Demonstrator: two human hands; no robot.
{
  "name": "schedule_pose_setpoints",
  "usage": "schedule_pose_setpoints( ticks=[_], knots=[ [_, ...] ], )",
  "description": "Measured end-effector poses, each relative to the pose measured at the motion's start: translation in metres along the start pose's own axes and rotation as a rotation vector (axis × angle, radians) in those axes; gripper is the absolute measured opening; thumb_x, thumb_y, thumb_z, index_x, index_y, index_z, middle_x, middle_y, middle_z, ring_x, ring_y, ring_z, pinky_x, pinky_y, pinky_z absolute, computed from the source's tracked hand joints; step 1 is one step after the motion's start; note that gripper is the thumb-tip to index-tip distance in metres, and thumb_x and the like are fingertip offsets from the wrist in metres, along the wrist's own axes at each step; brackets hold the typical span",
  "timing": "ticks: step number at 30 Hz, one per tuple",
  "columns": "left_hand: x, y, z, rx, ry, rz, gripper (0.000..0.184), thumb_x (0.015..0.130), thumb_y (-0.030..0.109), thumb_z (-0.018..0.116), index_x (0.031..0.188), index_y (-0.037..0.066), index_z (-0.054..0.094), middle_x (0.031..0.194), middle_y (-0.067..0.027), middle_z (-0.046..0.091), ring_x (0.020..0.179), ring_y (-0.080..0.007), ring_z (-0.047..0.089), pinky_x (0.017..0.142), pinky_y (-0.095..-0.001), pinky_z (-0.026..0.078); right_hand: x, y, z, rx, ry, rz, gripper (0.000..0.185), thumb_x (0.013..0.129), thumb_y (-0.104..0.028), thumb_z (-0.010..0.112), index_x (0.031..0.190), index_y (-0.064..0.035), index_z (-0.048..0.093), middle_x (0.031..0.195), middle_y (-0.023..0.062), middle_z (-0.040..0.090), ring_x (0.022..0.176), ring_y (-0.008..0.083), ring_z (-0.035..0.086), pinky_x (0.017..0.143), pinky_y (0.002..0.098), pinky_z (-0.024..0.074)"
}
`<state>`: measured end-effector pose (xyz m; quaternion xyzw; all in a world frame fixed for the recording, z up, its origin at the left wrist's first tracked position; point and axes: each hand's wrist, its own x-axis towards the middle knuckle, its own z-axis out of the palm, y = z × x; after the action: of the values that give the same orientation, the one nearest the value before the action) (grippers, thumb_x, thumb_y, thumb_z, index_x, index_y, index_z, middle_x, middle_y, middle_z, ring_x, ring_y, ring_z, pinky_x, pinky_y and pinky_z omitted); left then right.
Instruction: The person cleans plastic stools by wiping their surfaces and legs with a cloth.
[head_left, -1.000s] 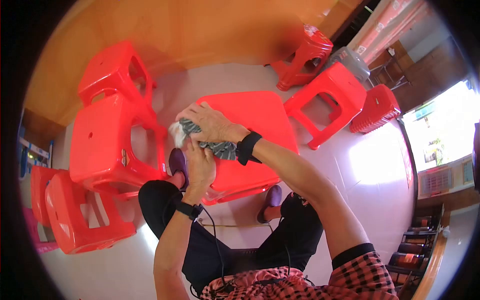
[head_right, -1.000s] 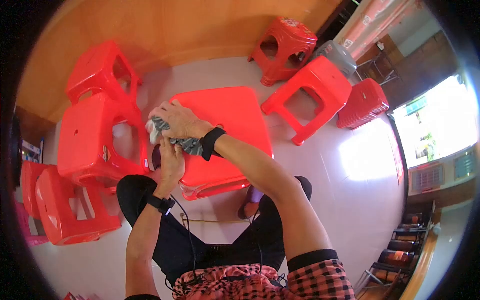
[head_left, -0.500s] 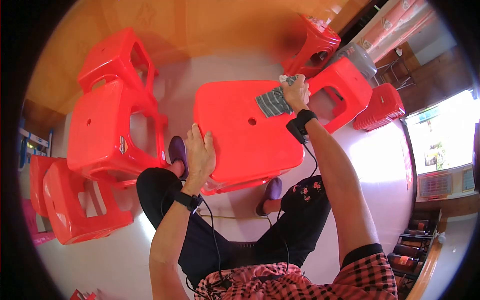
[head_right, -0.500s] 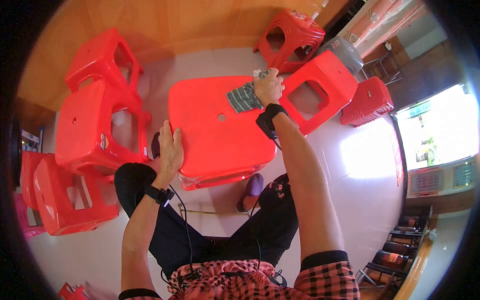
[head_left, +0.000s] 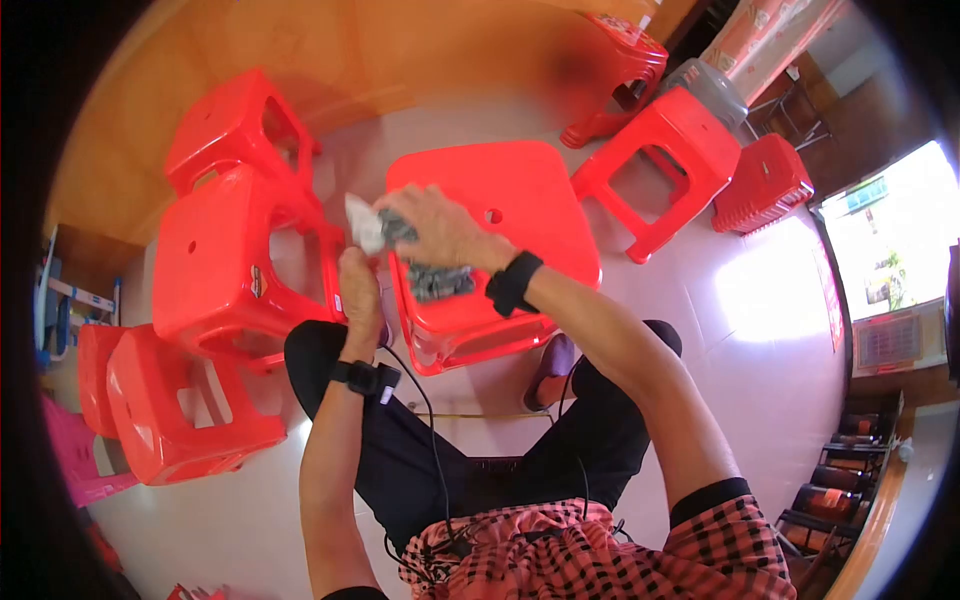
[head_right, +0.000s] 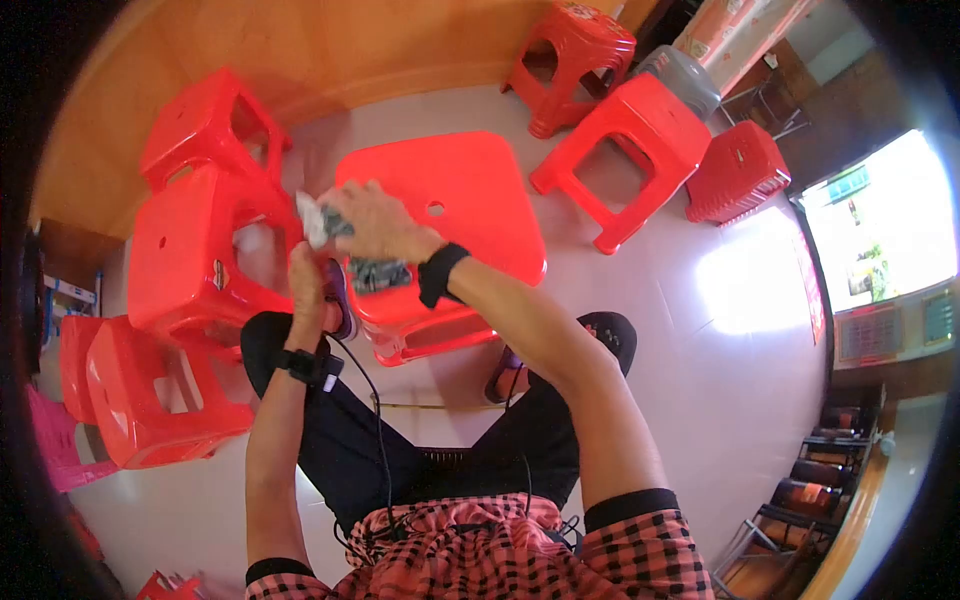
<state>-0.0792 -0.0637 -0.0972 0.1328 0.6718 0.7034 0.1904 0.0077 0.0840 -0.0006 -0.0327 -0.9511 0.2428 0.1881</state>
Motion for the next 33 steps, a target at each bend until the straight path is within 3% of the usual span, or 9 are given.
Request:
schedule_pose_setpoints(
  ticks=[1, 5, 11, 16, 20, 26, 31, 32, 33],
  knots=[
    [0.003, 0.008, -0.009, -0.027, 0.031, -0.174, 0.041, 0.096, 0.035, 0.041, 0.118, 0.002, 0.050, 0.096, -0.0068, 0.057, 0.087, -0.0218, 0.053, 0.080, -0.0326, 0.041, -0.012, -0.009, -0.001, 0.033, -0.042, -0.115, 0.052, 0.068, -0.017, 0.065, 0.119, -0.0162, 0.050, 0.113, 0.0110, 0.051, 0.096, 0.0359, 0.050, 0.087, 0.0446, 0.0447],
    [0.038, -0.002, -0.021, -0.092, 0.095, -0.036, 0.045, 0.093, 0.039, 0.041, 0.116, 0.002, 0.052, 0.106, -0.0100, 0.057, 0.097, -0.0209, 0.053, 0.087, -0.0323, 0.040, -0.055, -0.039, -0.018, 0.049, -0.099, -0.090, 0.052, 0.069, -0.015, 0.065, 0.118, -0.0163, 0.050, 0.109, 0.0097, 0.051, 0.094, 0.0346, 0.050, 0.083, 0.0438, 0.0475],
    [0.019, 0.048, 0.021, 0.454, -0.163, 0.113, 0.044, 0.090, 0.028, 0.045, 0.119, -0.005, 0.049, 0.111, -0.0165, 0.055, 0.097, -0.0235, 0.054, 0.087, -0.0347, 0.042, -0.113, -0.030, -0.058, 0.024, -0.073, -0.031, 0.055, 0.068, -0.013, 0.067, 0.120, -0.0153, 0.051, 0.109, 0.0100, 0.051, 0.098, 0.0327, 0.051, 0.082, 0.0419, 0.0493],
    [-0.026, 0.040, 0.051, 0.683, -0.115, 0.227, 0.060, 0.094, 0.032, 0.045, 0.136, -0.006, 0.024, 0.118, -0.0392, 0.044, 0.109, -0.0507, 0.047, 0.094, -0.0478, 0.040, -0.169, 0.016, -0.112, -0.169, 0.144, 0.271, 0.054, 0.068, -0.014, 0.067, 0.119, -0.0129, 0.050, 0.107, 0.0115, 0.051, 0.100, 0.0344, 0.049, 0.081, 0.0451, 0.0473],
    [-0.027, 0.041, 0.055, 0.684, -0.110, 0.202, 0.058, 0.095, 0.032, 0.042, 0.136, -0.004, 0.025, 0.121, -0.0380, 0.042, 0.112, -0.0495, 0.045, 0.095, -0.0486, 0.039, -0.172, 0.018, -0.102, -0.314, 0.305, 0.566, 0.052, 0.068, -0.017, 0.068, 0.116, -0.0119, 0.050, 0.105, 0.0132, 0.051, 0.097, 0.0362, 0.049, 0.080, 0.0459, 0.0464],
    [-0.031, 0.042, 0.050, 0.514, -0.072, 0.108, 0.055, 0.097, 0.034, 0.036, 0.138, -0.001, 0.028, 0.127, -0.0313, 0.042, 0.119, -0.0435, 0.041, 0.101, -0.0452, 0.033, -0.122, -0.027, -0.054, -0.283, 0.261, 0.539, 0.052, 0.067, -0.017, 0.070, 0.114, -0.0127, 0.049, 0.101, 0.0152, 0.047, 0.094, 0.0342, 0.048, 0.072, 0.0448, 0.0499],
    [-0.010, -0.001, 0.039, 0.341, -0.117, 0.221, 0.051, 0.097, 0.033, 0.037, 0.136, 0.001, 0.033, 0.131, -0.0290, 0.040, 0.116, -0.0416, 0.042, 0.098, -0.0453, 0.034, -0.078, -0.067, -0.007, -0.093, 0.266, 0.432, 0.051, 0.068, -0.016, 0.068, 0.115, -0.0133, 0.049, 0.102, 0.0134, 0.048, 0.094, 0.0348, 0.049, 0.073, 0.0473, 0.0487],
    [0.014, -0.046, 0.027, 0.748, -0.158, 0.713, 0.050, 0.097, 0.032, 0.036, 0.133, -0.002, 0.037, 0.129, -0.0307, 0.040, 0.110, -0.0434, 0.043, 0.094, -0.0461, 0.036, -0.073, -0.068, -0.004, -0.080, 0.247, 0.435, 0.051, 0.069, -0.016, 0.068, 0.116, -0.0132, 0.049, 0.102, 0.0137, 0.048, 0.094, 0.0348, 0.049, 0.073, 0.0474, 0.0488],
    [0.012, -0.037, 0.029, 0.743, -0.156, 0.725, 0.050, 0.097, 0.032, 0.036, 0.133, -0.002, 0.037, 0.129, -0.0307, 0.040, 0.110, -0.0434, 0.043, 0.094, -0.0461, 0.036, -0.072, -0.068, -0.003, -0.067, 0.228, 0.437, 0.051, 0.069, -0.017, 0.068, 0.116, -0.0132, 0.049, 0.102, 0.0140, 0.048, 0.094, 0.0348, 0.049, 0.073, 0.0475, 0.0489]
  ],
)
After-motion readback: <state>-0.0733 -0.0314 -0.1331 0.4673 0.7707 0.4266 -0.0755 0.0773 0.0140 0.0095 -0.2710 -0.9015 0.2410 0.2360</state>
